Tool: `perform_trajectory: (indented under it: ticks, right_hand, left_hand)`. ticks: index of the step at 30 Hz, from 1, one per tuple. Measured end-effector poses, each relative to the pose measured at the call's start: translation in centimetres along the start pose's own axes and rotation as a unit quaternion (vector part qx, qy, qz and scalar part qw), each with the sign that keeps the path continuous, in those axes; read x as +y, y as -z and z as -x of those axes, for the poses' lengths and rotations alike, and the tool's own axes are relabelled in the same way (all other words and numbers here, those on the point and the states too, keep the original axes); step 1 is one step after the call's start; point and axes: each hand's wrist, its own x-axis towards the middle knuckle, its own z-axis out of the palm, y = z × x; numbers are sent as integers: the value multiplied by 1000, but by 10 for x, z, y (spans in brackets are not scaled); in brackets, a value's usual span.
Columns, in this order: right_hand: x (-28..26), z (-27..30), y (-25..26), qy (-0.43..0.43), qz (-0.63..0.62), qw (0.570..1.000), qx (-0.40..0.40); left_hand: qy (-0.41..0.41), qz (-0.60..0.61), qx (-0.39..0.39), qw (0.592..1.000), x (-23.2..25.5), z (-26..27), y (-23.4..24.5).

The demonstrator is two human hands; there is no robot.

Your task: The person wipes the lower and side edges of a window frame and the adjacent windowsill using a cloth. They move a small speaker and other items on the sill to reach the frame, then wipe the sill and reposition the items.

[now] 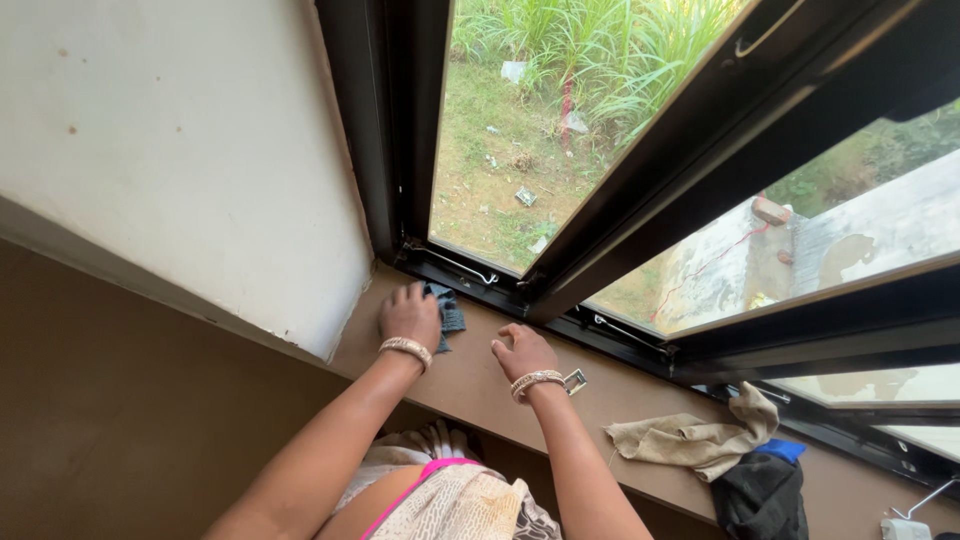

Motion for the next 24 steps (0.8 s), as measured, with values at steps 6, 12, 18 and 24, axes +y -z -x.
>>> perform_trajectory:
  ticks: [6, 12, 18, 24]
  right_hand:
    - [14, -2, -11, 41, 52, 998, -13]
    - [17, 6, 9, -14, 10, 998, -57]
    - [13, 6, 10, -4, 21, 998, -53]
    - [15, 2, 15, -27, 4, 997, -67]
  left_hand:
    - [-166, 142, 126, 968, 35, -34, 20]
    - [-211, 120, 164, 956, 39, -56, 8]
    - [-224, 60, 199, 952, 43, -66, 6]
    - [-213, 96, 214, 949, 44, -61, 12]
